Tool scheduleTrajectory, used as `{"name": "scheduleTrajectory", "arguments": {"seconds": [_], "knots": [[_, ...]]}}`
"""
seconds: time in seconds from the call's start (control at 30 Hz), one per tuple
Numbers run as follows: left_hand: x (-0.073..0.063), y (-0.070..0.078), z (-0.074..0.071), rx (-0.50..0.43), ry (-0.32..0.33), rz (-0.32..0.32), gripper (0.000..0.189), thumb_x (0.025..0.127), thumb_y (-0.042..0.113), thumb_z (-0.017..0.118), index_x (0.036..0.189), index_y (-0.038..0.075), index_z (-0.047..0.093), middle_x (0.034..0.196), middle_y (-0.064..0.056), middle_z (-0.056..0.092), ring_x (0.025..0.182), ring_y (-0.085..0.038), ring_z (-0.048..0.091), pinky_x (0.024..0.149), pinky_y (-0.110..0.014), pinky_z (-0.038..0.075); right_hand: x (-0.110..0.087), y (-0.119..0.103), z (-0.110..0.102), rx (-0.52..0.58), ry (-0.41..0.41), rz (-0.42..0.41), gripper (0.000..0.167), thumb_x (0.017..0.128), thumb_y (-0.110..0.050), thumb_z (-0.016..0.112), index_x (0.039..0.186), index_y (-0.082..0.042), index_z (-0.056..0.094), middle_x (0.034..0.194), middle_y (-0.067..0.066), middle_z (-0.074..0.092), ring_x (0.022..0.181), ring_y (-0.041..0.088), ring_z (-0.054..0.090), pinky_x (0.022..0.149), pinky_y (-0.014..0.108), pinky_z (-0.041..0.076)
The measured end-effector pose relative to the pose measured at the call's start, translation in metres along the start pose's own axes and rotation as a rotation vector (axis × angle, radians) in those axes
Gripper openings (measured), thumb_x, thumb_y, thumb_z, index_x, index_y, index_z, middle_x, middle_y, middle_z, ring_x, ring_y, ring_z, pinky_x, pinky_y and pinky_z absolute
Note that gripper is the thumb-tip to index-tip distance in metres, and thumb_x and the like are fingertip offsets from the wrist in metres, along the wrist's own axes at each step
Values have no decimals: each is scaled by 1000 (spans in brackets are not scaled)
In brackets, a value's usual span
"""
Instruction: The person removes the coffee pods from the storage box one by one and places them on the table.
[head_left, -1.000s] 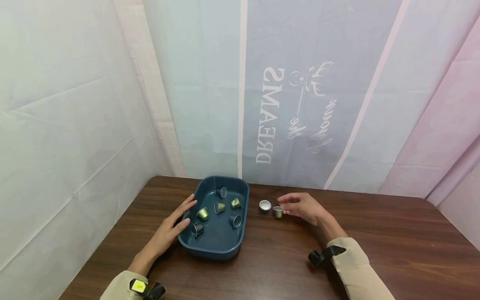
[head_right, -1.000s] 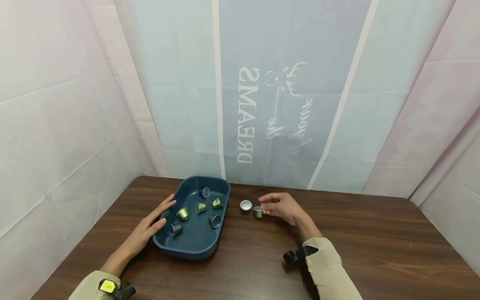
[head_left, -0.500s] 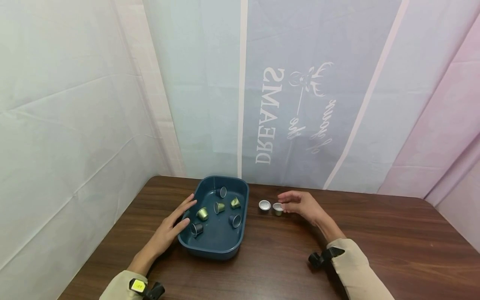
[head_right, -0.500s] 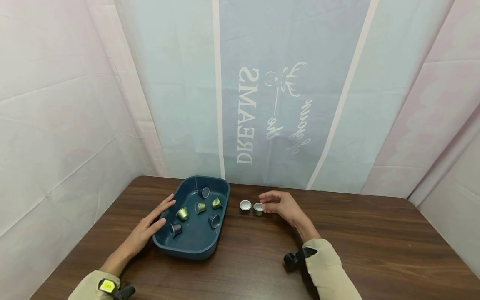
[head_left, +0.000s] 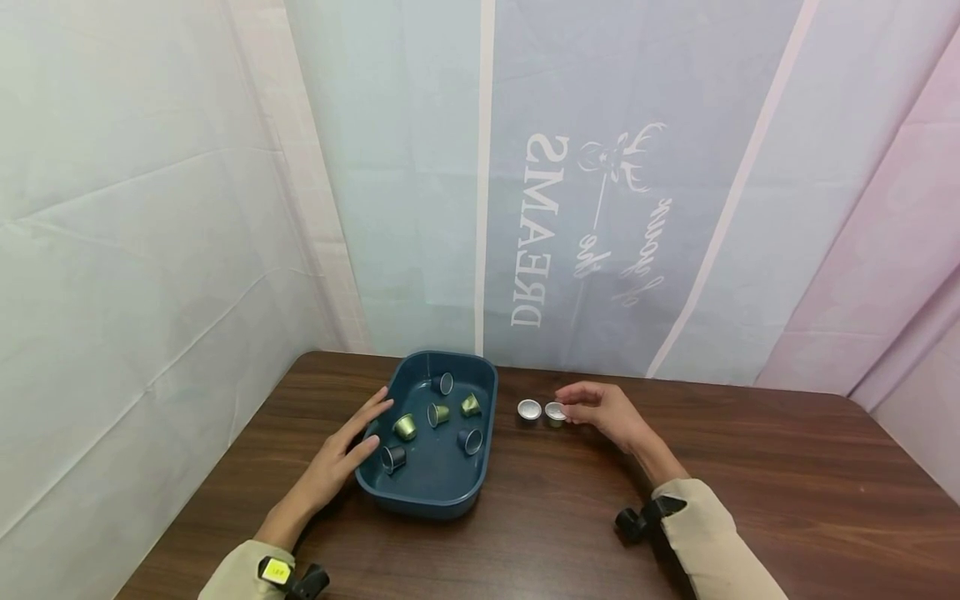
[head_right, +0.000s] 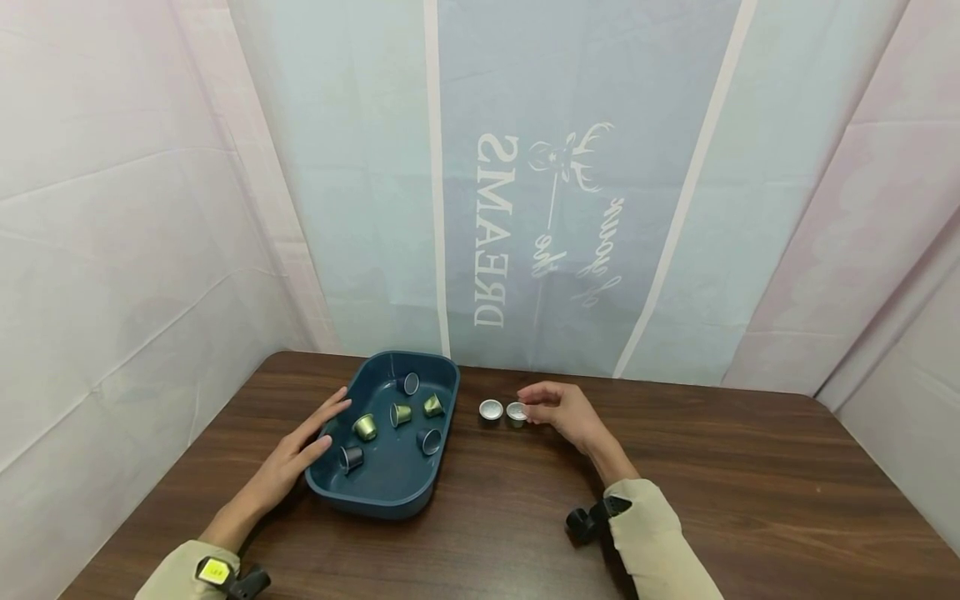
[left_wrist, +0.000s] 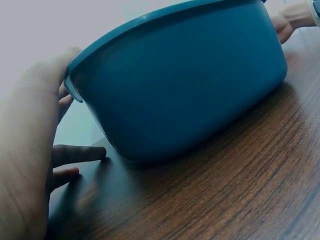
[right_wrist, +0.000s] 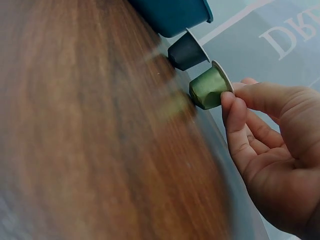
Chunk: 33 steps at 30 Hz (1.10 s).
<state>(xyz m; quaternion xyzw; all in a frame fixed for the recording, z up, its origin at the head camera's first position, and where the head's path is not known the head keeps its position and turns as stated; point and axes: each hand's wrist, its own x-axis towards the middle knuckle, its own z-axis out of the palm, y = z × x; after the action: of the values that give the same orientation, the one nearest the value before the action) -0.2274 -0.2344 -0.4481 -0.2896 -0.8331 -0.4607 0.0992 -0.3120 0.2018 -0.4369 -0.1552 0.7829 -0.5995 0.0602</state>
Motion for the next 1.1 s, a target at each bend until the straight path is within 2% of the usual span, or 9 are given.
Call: {"name": "scheduleTrajectory", "arguments": {"seconds": [0.13,0.23,0.4,0.6,0.8,1.0,1.1], "knots": [[0,-4,1,-2,-1,0,52,97,0,46,148,8,36,157,-6,20,142,-30,21,103,-60,25,0,0,0,-33,24,13,30,83,-7,74,110,2,67,99,14,69,75,16,63,64,30,53],[0,-4,0,-6,-2,3,52,98,2,46,148,10,36,157,-4,20,142,-27,21,102,-63,25,0,0,0,-61,35,20,28,83,-9,75,109,-1,68,97,11,69,76,18,63,63,31,53],[0,-5,0,-19,-2,9,51,98,3,46,148,10,36,158,-4,20,142,-28,20,100,-67,22,-1,1,-1,-65,39,19,30,83,-8,74,110,1,67,100,12,69,77,17,63,64,31,53],[0,-6,0,-16,-4,12,51,98,3,46,148,9,36,158,-5,20,142,-29,20,100,-68,22,-1,-2,0,-59,38,16,32,84,-3,72,113,6,65,103,17,67,76,15,62,63,32,53],[-1,-5,0,-21,-3,8,51,98,4,46,148,9,36,158,-4,20,142,-29,19,100,-68,22,-1,-2,0,-70,26,15,32,85,1,69,115,10,62,106,21,65,78,18,63,66,38,53],[0,-4,-1,-26,-4,4,50,99,6,46,148,9,36,158,-4,19,142,-29,19,100,-68,21,-1,-2,0,-51,24,9,32,85,-3,71,115,7,64,106,17,66,82,16,64,69,33,54],[0,-4,0,-25,-3,6,51,98,4,46,148,9,36,158,-4,19,142,-29,19,100,-68,22,-2,-2,-2,-64,36,15,33,85,-9,73,114,4,65,101,13,68,80,17,63,66,32,54]]}}
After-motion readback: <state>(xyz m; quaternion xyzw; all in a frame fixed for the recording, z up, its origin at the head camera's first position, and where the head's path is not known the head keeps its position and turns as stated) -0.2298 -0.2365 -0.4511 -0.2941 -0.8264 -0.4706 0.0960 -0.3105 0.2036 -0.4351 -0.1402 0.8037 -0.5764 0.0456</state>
